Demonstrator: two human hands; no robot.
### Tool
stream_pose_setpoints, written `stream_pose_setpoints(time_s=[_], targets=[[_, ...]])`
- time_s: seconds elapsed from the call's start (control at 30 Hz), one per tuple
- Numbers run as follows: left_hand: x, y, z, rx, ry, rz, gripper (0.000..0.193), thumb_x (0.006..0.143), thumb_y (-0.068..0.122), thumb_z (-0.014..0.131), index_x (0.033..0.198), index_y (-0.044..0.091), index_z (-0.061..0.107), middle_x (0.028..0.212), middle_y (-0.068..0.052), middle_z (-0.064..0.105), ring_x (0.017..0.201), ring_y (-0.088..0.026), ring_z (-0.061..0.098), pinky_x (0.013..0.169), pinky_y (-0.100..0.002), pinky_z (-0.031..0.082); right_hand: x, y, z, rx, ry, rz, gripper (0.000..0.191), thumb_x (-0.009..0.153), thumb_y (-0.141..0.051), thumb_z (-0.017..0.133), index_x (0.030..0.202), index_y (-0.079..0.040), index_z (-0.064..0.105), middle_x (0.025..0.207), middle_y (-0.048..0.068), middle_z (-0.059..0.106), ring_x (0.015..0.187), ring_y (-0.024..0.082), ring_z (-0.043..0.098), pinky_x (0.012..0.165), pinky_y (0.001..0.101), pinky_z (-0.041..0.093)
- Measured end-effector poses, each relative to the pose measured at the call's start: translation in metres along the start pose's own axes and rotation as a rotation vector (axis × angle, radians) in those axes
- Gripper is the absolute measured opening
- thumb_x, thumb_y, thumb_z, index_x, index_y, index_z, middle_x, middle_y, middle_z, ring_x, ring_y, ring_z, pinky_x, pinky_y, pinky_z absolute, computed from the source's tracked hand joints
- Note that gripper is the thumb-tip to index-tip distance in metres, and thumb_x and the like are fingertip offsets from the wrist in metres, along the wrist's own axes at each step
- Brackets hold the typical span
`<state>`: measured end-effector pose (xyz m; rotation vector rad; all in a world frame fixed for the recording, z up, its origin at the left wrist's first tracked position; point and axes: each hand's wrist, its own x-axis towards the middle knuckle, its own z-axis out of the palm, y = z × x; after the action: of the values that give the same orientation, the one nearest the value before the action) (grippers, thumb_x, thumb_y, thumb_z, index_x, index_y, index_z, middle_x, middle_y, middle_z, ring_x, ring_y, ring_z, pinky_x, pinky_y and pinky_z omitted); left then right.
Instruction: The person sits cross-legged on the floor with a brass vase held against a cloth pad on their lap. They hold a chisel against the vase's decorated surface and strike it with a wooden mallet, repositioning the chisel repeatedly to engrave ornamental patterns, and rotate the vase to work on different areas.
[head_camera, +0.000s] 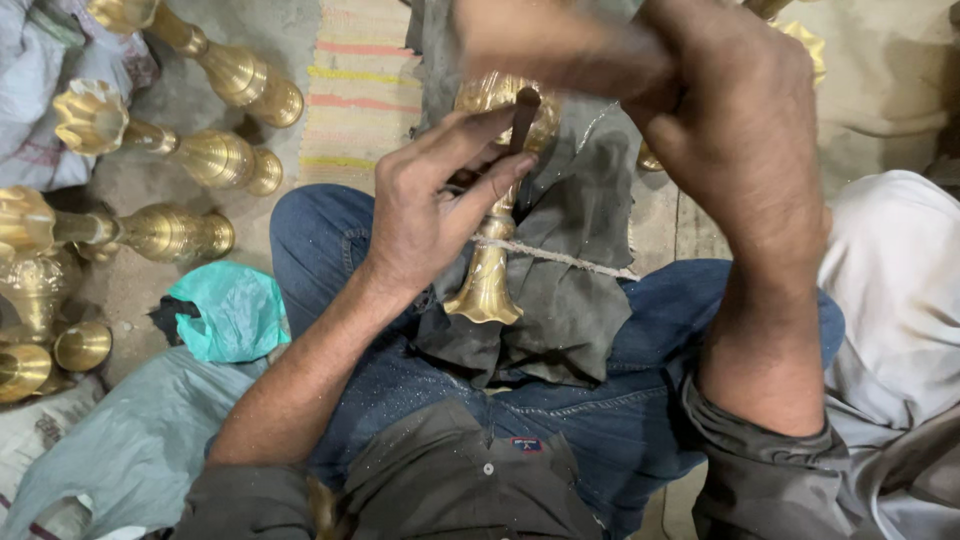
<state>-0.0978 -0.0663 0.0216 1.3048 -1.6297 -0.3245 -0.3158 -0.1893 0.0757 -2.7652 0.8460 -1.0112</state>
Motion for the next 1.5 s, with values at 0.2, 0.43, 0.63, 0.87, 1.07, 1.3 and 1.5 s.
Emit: stream_pose_setpoints(time_s=[0.2, 0.43, 0.63, 0.87, 1.07, 1.3, 1.5], targets=[[0.001, -0.001, -0.002, 0.015, -0.003, 0.011, 0.035, 0.099, 0.012, 0.083, 0.129, 0.001, 0.068, 0.11, -0.01, 0.076, 0.093, -0.017, 0.079, 0.08, -0.03, 0.067, 0.003, -0.006, -0.003, -0.18, -0.022, 0.012, 0.025, 0.087, 0.003, 0.081, 0.107, -0.001, 0.068, 0.092, 0.019, 0.071, 0.087, 0.041, 0.07, 0.075, 0.0505, 0.053], [-0.001, -0.002, -0.001, -0.012, -0.009, -0.028, 0.034, 0.098, 0.012, 0.083, 0.127, 0.002, 0.068, 0.109, -0.01, 0.077, 0.092, -0.016, 0.08, 0.079, -0.029, 0.067, 0.005, -0.008, -0.005, -0.029, -0.037, 0.001, 0.024, 0.094, -0.002, 0.078, 0.113, -0.002, 0.063, 0.091, 0.016, 0.069, 0.088, 0.033, 0.072, 0.073, 0.0455, 0.052], [0.0, -0.009, 0.002, 0.011, -0.019, 0.064, 0.036, 0.1, 0.012, 0.082, 0.132, 0.003, 0.067, 0.115, -0.011, 0.075, 0.1, -0.019, 0.079, 0.084, -0.029, 0.069, 0.006, -0.008, -0.005, 0.007, -0.009, 0.018, 0.026, 0.091, -0.006, 0.081, 0.11, -0.002, 0.063, 0.09, 0.017, 0.069, 0.085, 0.035, 0.071, 0.073, 0.0449, 0.052], [-0.002, -0.008, -0.002, 0.02, -0.022, 0.006, 0.035, 0.098, 0.013, 0.083, 0.127, 0.001, 0.069, 0.108, -0.01, 0.076, 0.09, -0.017, 0.079, 0.077, -0.03, 0.066, 0.009, -0.011, -0.003, 0.091, -0.022, 0.158, 0.025, 0.093, -0.001, 0.073, 0.116, -0.003, 0.064, 0.095, 0.015, 0.068, 0.094, 0.035, 0.072, 0.08, 0.0484, 0.053], [-0.001, -0.01, 0.001, -0.019, -0.007, 0.003, 0.034, 0.098, 0.012, 0.083, 0.127, 0.001, 0.068, 0.114, -0.011, 0.076, 0.093, -0.017, 0.079, 0.08, -0.028, 0.068, -0.001, -0.005, -0.002, -0.059, 0.015, -0.043, 0.03, 0.085, 0.004, 0.074, 0.113, 0.001, 0.063, 0.098, 0.019, 0.069, 0.095, 0.042, 0.069, 0.078, 0.0501, 0.051], [-0.005, -0.011, 0.0, -0.057, -0.023, -0.003, 0.035, 0.099, 0.013, 0.082, 0.129, 0.001, 0.068, 0.114, -0.011, 0.076, 0.094, -0.017, 0.08, 0.079, -0.029, 0.068, -0.004, 0.0, -0.003, -0.013, 0.058, -0.031, 0.033, 0.088, 0.007, 0.069, 0.12, 0.001, 0.063, 0.101, 0.02, 0.068, 0.099, 0.041, 0.068, 0.082, 0.0474, 0.053], [-0.003, -0.014, 0.001, -0.027, -0.023, -0.009, 0.038, 0.098, 0.015, 0.083, 0.13, 0.002, 0.068, 0.107, -0.01, 0.077, 0.089, -0.016, 0.079, 0.076, -0.029, 0.068, -0.001, -0.001, -0.002, -0.036, 0.003, -0.036, 0.025, 0.09, 0.003, 0.074, 0.111, -0.001, 0.061, 0.094, 0.02, 0.067, 0.093, 0.042, 0.067, 0.077, 0.0501, 0.051]])
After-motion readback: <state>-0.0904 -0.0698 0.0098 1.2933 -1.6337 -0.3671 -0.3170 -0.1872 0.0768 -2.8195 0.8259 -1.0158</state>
